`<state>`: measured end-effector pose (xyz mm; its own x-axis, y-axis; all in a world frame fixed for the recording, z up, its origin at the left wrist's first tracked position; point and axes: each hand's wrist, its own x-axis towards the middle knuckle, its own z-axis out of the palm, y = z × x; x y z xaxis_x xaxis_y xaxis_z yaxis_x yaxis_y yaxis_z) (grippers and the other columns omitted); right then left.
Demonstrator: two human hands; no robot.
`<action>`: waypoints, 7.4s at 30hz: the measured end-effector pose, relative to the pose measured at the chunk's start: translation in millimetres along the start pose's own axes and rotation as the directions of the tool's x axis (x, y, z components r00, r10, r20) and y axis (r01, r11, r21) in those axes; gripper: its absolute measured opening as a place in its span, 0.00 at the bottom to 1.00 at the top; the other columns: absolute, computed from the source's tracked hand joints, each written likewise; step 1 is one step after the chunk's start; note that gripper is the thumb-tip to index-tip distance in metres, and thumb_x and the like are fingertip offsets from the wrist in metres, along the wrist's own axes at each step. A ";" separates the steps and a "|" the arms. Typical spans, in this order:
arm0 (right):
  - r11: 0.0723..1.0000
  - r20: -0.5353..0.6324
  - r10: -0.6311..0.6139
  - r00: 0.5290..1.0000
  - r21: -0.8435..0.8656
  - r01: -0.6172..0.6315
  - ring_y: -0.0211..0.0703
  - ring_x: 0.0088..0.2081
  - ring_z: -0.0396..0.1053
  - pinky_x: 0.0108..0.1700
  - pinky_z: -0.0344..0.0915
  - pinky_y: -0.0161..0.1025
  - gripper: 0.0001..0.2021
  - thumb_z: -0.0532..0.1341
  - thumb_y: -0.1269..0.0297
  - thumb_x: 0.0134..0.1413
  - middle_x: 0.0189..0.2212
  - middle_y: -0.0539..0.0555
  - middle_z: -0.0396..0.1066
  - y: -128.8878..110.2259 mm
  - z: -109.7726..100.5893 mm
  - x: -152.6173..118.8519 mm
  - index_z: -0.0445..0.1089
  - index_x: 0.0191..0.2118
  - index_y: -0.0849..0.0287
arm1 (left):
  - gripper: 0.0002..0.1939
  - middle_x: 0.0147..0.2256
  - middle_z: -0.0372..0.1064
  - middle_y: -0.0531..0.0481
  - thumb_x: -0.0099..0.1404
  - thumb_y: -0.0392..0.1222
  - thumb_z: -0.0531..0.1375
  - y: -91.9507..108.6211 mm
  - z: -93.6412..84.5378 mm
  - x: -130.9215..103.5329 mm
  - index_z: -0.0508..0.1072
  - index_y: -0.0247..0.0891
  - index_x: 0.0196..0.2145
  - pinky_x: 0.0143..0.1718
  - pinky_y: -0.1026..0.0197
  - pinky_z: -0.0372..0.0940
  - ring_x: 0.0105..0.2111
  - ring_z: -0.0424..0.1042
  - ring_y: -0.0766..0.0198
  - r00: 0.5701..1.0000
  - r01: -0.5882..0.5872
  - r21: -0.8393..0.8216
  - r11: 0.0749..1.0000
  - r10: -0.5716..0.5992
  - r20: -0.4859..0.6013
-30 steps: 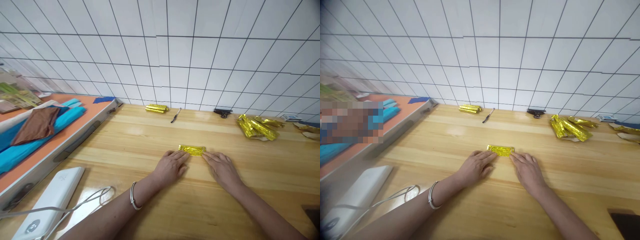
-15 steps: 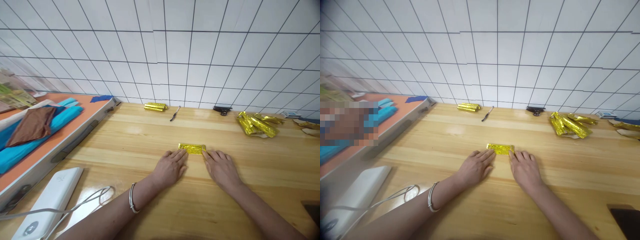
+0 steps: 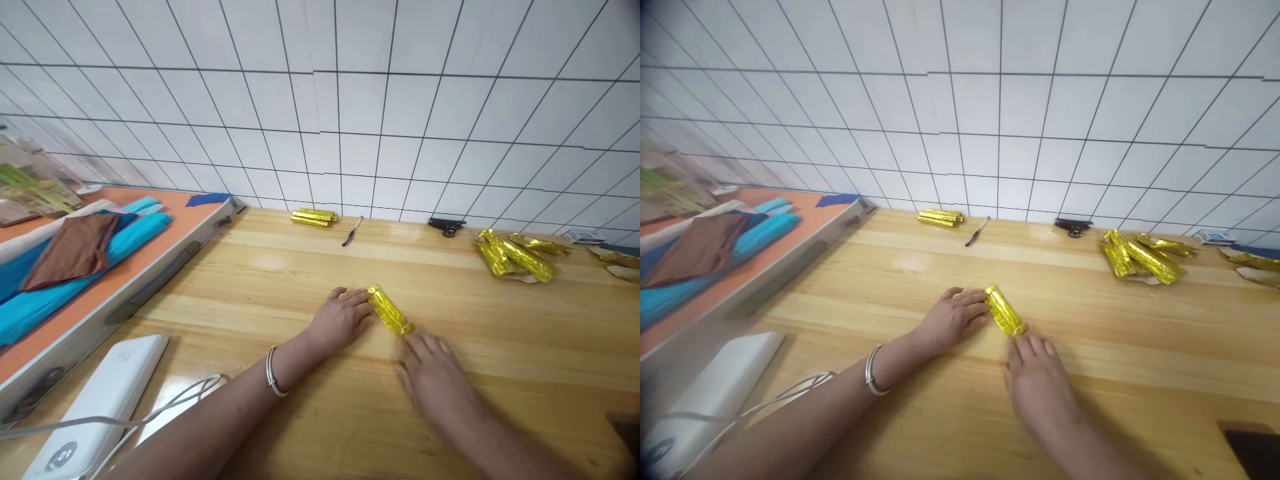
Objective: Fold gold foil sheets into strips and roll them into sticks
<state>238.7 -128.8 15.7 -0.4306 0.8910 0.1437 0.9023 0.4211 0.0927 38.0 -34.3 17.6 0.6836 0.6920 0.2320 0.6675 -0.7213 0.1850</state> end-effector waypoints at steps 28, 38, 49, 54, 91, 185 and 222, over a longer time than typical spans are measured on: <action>0.993 -0.024 -0.036 0.999 0.111 0.038 0.48 0.55 0.56 0.50 0.56 0.47 0.21 0.49 0.59 0.61 0.57 0.53 0.61 86.6 31.2 66.7 0.60 0.58 0.54 | 0.11 0.41 0.67 0.44 0.67 0.35 0.48 0.2 -2.9 34.2 0.68 0.38 0.42 0.41 0.58 0.61 0.41 0.65 0.60 0.981 -0.149 0.095 0.984 0.136 0.138; 1.000 0.012 0.010 1.000 0.025 -0.010 0.50 0.58 0.51 0.53 0.53 0.47 0.24 0.47 0.54 0.61 0.60 0.56 0.55 71.7 30.7 60.8 0.57 0.59 0.60 | 0.24 0.61 0.50 0.45 0.66 0.43 0.50 7.4 11.4 -19.8 0.55 0.39 0.59 0.54 0.50 0.54 0.57 0.54 0.52 0.995 0.095 0.038 0.995 -0.094 -0.026; 0.999 -0.002 0.015 1.000 0.045 -0.015 0.49 0.59 0.52 0.54 0.54 0.48 0.25 0.46 0.55 0.62 0.60 0.57 0.55 72.6 29.3 59.3 0.54 0.61 0.60 | 0.23 0.58 0.57 0.46 0.68 0.47 0.47 -1.4 4.7 -18.5 0.55 0.39 0.59 0.54 0.54 0.52 0.57 0.56 0.58 0.998 0.050 0.024 0.998 -0.051 0.034; 0.998 -0.045 -0.052 0.998 0.025 0.053 0.49 0.61 0.48 0.59 0.48 0.49 0.26 0.46 0.55 0.62 0.61 0.58 0.52 70.2 33.2 62.9 0.53 0.61 0.62 | 0.24 0.57 0.58 0.47 0.67 0.51 0.48 -2.5 1.9 -14.3 0.57 0.41 0.58 0.54 0.54 0.50 0.57 0.56 0.58 0.998 0.054 0.057 0.997 -0.056 0.036; 0.935 -0.178 -0.186 0.966 0.269 0.230 0.47 0.51 0.63 0.52 0.63 0.49 0.21 0.55 0.61 0.57 0.50 0.56 0.67 102.7 47.4 83.3 0.60 0.56 0.54 | 0.17 0.48 0.67 0.47 0.65 0.40 0.53 -68.4 7.0 -5.1 0.66 0.43 0.52 0.51 0.57 0.59 0.47 0.65 0.60 0.998 -0.042 -0.220 0.975 0.028 -0.062; 0.965 -0.180 -0.001 0.984 0.257 0.048 0.43 0.38 0.64 0.38 0.60 0.37 0.06 0.54 0.65 0.58 0.33 0.54 0.68 102.7 53.9 113.4 0.67 0.36 0.57 | 0.08 0.34 0.68 0.50 0.66 0.38 0.52 -71.8 20.2 24.2 0.71 0.41 0.38 0.38 0.64 0.61 0.37 0.67 0.64 0.967 0.218 -0.069 0.974 -0.225 -0.116; 0.991 -0.272 -0.135 0.953 -0.016 0.135 0.44 0.37 0.61 0.41 0.57 0.38 0.09 0.52 0.76 0.57 0.32 0.56 0.68 95.1 53.9 108.8 0.68 0.37 0.61 | 0.11 0.33 0.66 0.49 0.67 0.42 0.47 -58.4 16.8 27.2 0.68 0.41 0.36 0.26 0.65 0.55 0.29 0.67 0.63 0.944 0.329 0.130 0.935 -0.326 -0.048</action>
<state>278.8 17.3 -13.0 -0.5377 0.7461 0.3928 0.8352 0.5352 0.1268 22.6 27.1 -3.0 0.4141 0.8870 0.2045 0.8875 -0.4433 0.1255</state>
